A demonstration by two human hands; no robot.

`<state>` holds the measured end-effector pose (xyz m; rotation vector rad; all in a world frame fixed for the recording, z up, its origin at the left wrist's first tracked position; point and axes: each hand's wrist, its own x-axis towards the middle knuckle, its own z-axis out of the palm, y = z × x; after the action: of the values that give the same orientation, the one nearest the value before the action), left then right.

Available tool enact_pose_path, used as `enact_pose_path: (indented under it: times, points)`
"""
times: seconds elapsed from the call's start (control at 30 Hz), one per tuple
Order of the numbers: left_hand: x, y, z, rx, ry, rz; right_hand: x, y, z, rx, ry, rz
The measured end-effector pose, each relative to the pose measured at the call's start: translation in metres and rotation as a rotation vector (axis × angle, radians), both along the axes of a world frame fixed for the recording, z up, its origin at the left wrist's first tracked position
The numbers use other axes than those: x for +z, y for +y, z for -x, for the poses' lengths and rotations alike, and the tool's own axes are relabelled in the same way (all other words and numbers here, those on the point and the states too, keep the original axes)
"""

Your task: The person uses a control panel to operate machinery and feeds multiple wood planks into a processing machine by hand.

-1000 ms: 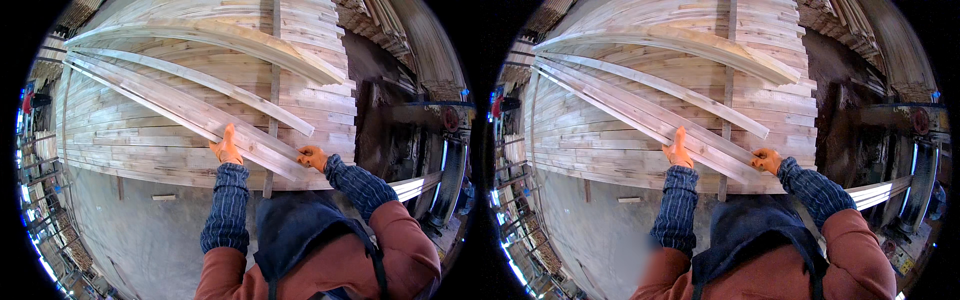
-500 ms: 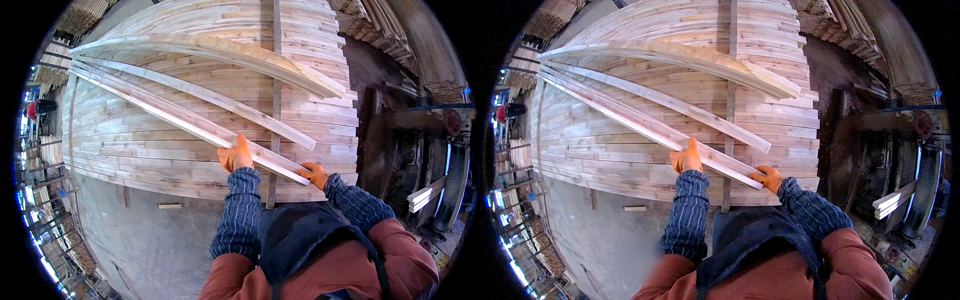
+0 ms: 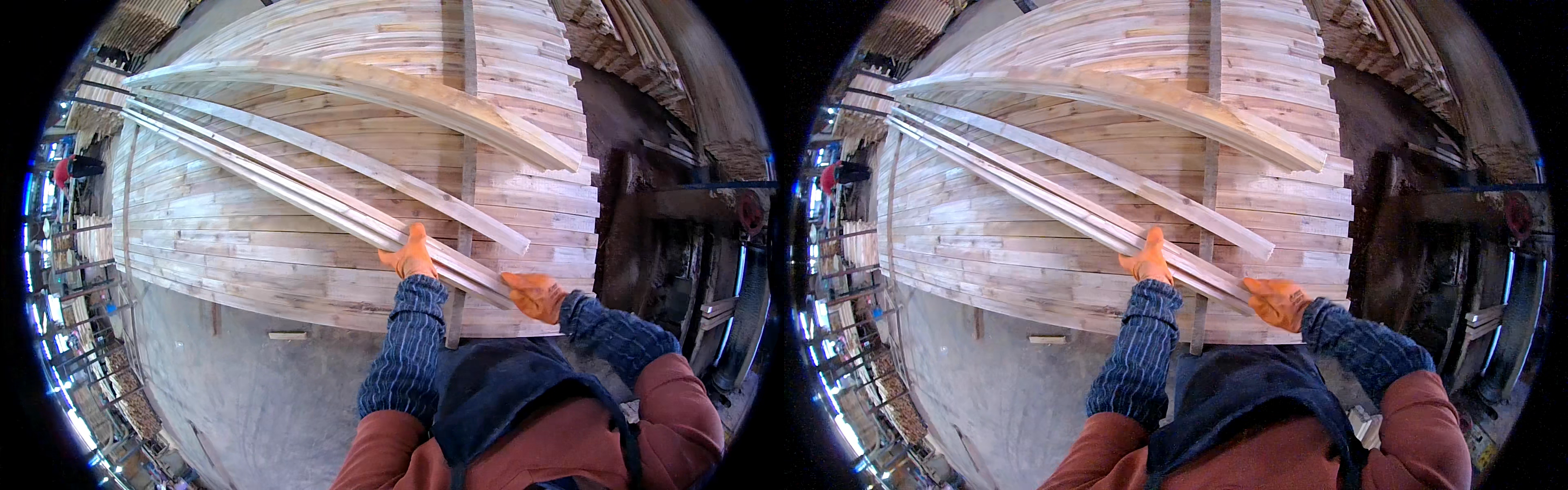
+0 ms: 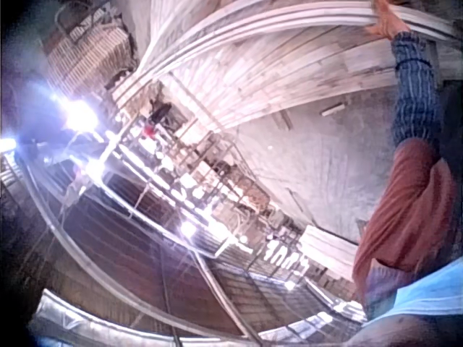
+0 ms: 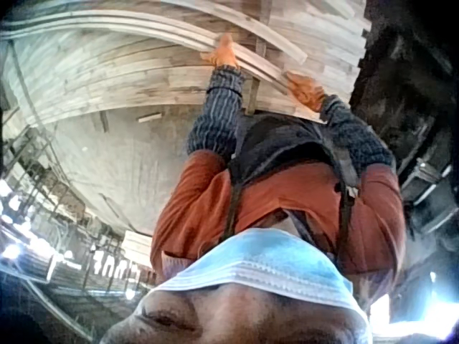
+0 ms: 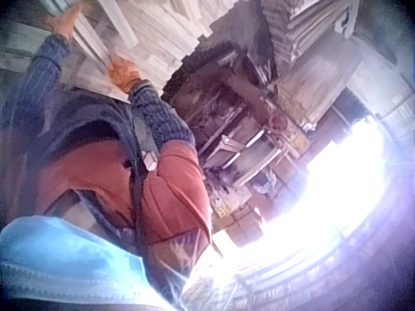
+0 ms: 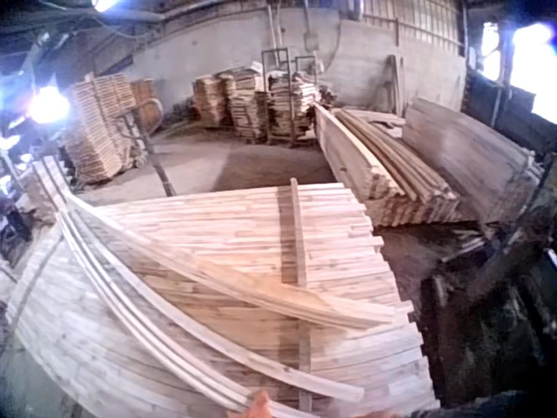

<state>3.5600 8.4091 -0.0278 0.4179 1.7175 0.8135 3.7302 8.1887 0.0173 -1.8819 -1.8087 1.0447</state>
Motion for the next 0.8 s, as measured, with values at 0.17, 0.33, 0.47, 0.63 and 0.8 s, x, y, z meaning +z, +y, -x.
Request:
enact_pose_path:
  times: [0.17, 0.33, 0.47, 0.63, 0.8]
  points:
    - [-0.029, -0.006, 0.02, 0.012, -0.18, -0.092, 0.004, 0.072, -0.023, -0.408, -0.106, -0.351]
    - [-0.038, -0.011, 0.042, -0.128, -0.187, -0.057, -0.051, 0.075, -0.034, -0.413, 0.1, 0.09]
    - [-0.049, -0.012, 0.047, -0.1, -0.22, -0.051, -0.023, 0.055, -0.008, -0.354, 0.014, 0.112]
    - [-0.046, -0.014, 0.043, -0.109, -0.347, -0.116, -0.026, 0.019, -0.002, -0.226, 0.21, 0.064]
    - [-0.073, -0.012, 0.058, -0.221, -0.364, -0.18, 0.013, 0.112, 0.054, -0.049, 0.025, 0.038]
